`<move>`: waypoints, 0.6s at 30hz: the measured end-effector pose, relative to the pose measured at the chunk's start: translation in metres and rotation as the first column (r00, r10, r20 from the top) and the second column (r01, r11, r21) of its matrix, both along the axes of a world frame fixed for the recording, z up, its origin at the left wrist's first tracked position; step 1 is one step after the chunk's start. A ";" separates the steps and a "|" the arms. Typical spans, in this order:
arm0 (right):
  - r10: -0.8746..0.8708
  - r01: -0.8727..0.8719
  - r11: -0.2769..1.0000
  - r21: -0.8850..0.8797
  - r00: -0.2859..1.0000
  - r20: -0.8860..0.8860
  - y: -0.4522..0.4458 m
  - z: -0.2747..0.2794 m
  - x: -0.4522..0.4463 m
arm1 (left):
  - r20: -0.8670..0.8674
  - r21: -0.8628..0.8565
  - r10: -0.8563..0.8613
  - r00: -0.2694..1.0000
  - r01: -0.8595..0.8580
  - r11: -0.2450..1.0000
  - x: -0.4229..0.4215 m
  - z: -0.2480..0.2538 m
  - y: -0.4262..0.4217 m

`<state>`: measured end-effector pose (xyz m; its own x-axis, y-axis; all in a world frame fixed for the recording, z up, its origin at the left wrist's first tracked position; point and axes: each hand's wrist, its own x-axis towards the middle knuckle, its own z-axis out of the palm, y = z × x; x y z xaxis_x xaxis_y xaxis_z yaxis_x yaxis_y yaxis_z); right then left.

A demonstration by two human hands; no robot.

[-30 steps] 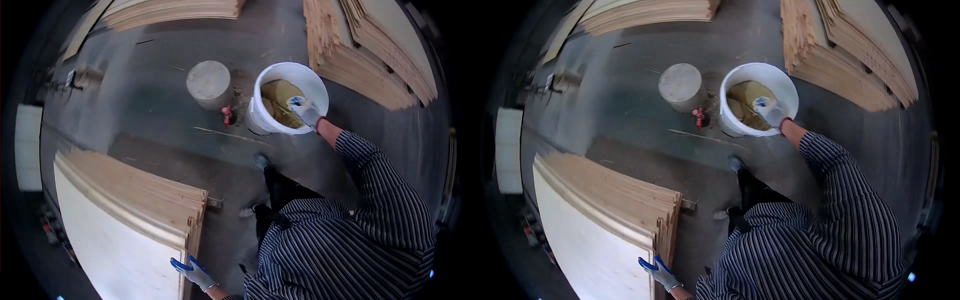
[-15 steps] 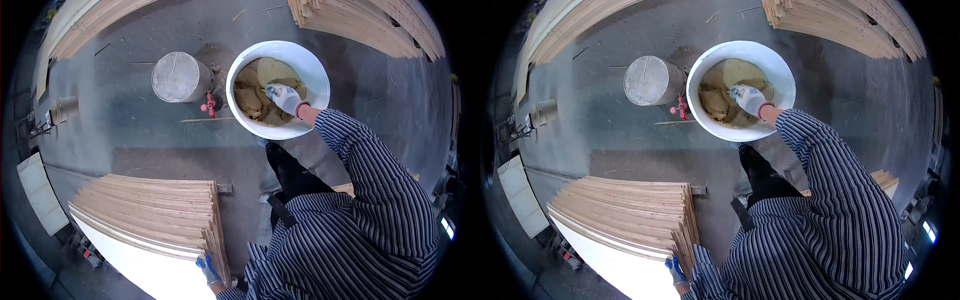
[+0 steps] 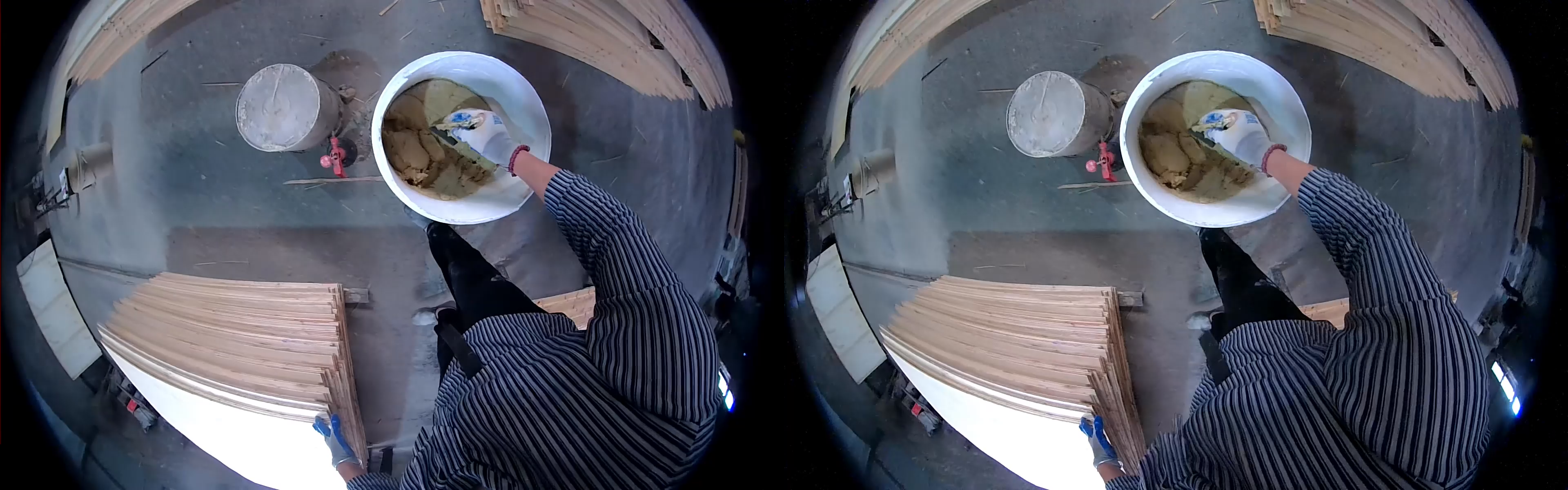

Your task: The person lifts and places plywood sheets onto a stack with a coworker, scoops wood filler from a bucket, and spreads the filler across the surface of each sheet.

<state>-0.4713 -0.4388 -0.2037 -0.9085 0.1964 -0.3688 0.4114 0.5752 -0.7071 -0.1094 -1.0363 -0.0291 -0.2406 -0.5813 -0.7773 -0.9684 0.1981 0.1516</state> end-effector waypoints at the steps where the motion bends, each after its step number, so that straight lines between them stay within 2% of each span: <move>1: 0.121 -0.122 0.992 0.030 0.993 0.014 -0.001 0.000 -0.001 | -0.004 -0.001 0.001 1.000 -0.001 1.000 -0.001 0.001 0.000; 2: 0.122 -0.123 0.992 0.030 0.992 0.013 -0.002 -0.004 -0.002 | -0.007 -0.003 0.001 1.000 -0.001 1.000 -0.001 0.002 0.000; 4: 0.318 -0.326 0.907 0.267 0.945 0.076 -0.010 -0.017 -0.003 | -0.007 -0.008 0.006 1.000 -0.006 1.000 0.001 0.003 -0.001; 7: 0.335 -0.360 0.886 0.292 0.933 0.135 -0.021 -0.031 -0.002 | 0.012 -0.015 0.011 1.000 -0.011 1.000 0.009 0.008 -0.002; 11: 0.343 -0.388 0.880 0.275 0.918 0.198 -0.019 -0.079 -0.002 | 0.046 -0.027 0.008 0.999 -0.007 1.000 0.012 0.016 0.005; 12: 0.305 -0.369 0.895 0.251 0.917 0.259 -0.021 -0.084 -0.002 | 0.092 -0.039 -0.021 0.995 0.025 0.999 -0.003 0.024 0.019; 14: 0.273 -0.353 0.908 0.226 0.907 0.320 -0.024 -0.092 0.000 | 0.063 -0.033 0.008 0.998 -0.006 0.999 0.010 0.017 0.011; 16: 0.346 -0.381 0.923 0.048 0.878 0.330 -0.027 -0.094 0.005 | 0.002 -0.012 0.052 0.999 -0.052 0.999 0.028 0.006 -0.005; 17: 0.350 -0.385 0.921 0.048 0.877 0.329 -0.031 -0.081 0.005 | -0.031 -0.001 0.074 0.997 -0.074 0.997 0.032 0.002 -0.008; 18: 0.274 -0.243 0.961 -0.129 0.891 0.362 -0.033 -0.067 0.007 | -0.064 0.013 0.099 0.993 -0.098 0.995 0.038 0.000 -0.010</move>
